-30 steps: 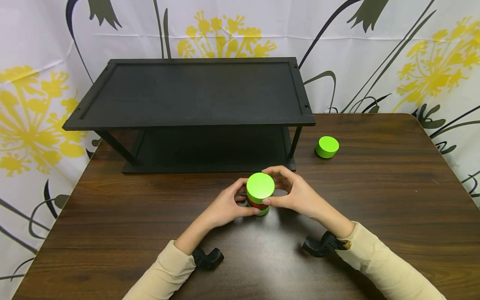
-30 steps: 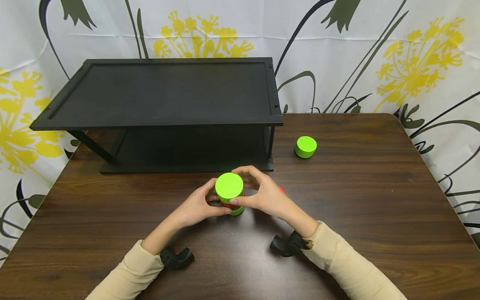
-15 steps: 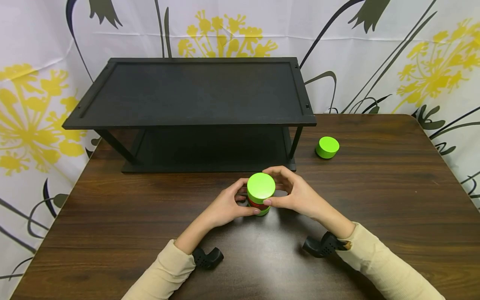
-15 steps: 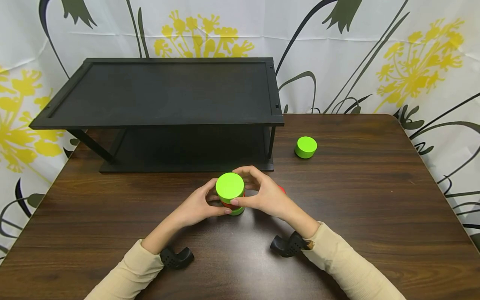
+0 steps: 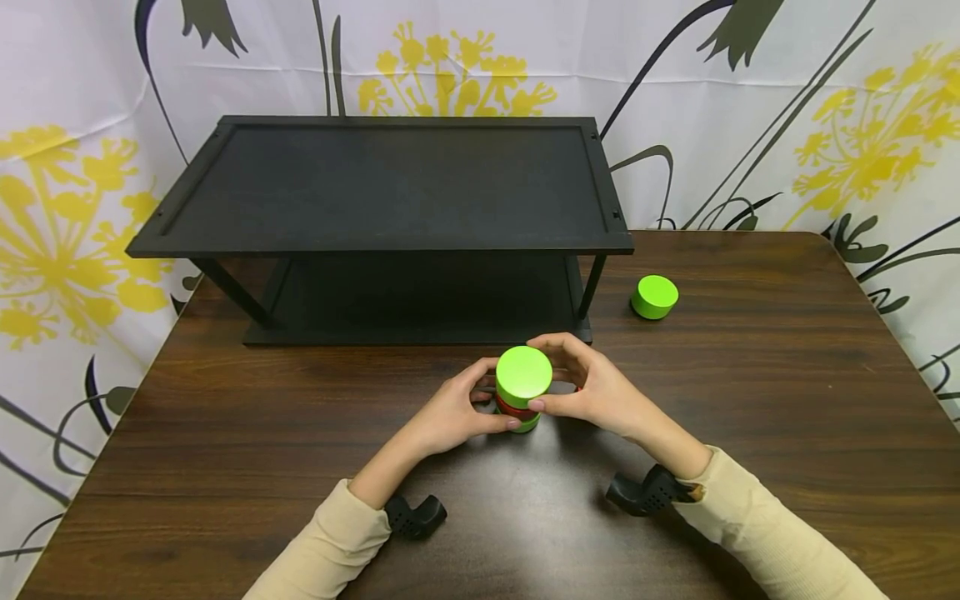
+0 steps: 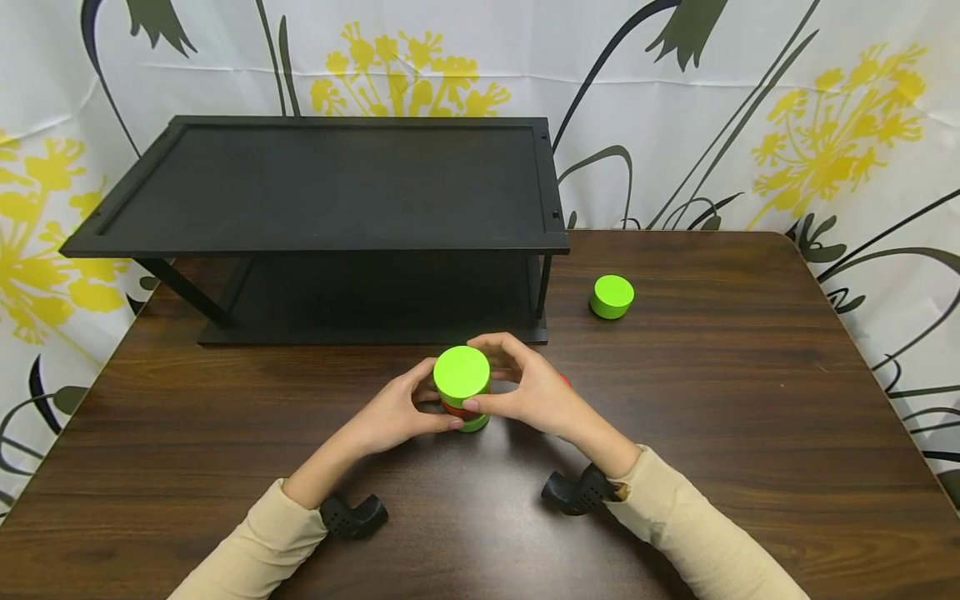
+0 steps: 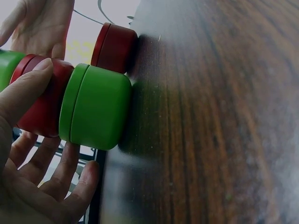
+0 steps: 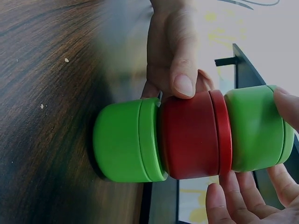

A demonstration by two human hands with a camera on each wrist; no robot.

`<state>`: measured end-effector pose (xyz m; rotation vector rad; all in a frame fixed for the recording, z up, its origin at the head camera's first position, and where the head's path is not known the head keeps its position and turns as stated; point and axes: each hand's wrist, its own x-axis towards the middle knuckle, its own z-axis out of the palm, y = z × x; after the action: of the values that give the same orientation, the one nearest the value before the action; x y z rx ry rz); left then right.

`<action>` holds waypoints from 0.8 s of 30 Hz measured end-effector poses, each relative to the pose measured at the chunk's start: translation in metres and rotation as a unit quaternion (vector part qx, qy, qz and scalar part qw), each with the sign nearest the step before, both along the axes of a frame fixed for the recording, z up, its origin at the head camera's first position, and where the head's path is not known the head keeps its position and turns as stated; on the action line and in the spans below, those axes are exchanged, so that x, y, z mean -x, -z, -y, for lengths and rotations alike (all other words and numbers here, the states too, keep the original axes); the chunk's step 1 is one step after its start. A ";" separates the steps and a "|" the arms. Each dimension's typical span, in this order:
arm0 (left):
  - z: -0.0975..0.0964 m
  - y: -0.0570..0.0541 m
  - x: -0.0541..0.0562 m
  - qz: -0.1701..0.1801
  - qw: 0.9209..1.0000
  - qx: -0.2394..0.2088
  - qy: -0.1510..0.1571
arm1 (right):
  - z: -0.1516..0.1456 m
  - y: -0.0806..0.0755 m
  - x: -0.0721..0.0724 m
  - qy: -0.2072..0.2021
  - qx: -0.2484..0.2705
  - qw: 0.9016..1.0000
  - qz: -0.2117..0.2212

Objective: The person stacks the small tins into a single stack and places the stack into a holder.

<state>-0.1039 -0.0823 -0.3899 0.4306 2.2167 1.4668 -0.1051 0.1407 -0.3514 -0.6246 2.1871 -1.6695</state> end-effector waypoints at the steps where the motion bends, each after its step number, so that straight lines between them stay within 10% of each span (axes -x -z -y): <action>1: 0.000 0.000 0.000 -0.001 1.000 0.002 0.000 | 0.000 0.000 0.000 0.000 0.000 1.000 -0.001; 24: -0.001 -0.002 0.000 -0.015 1.000 0.013 -0.005 | -0.019 -0.013 0.004 0.021 0.007 1.000 -0.009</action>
<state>-0.1041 -0.0808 -0.3881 0.4346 2.2619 1.4437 -0.1089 0.1596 -0.3379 -0.6040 2.2170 -1.7069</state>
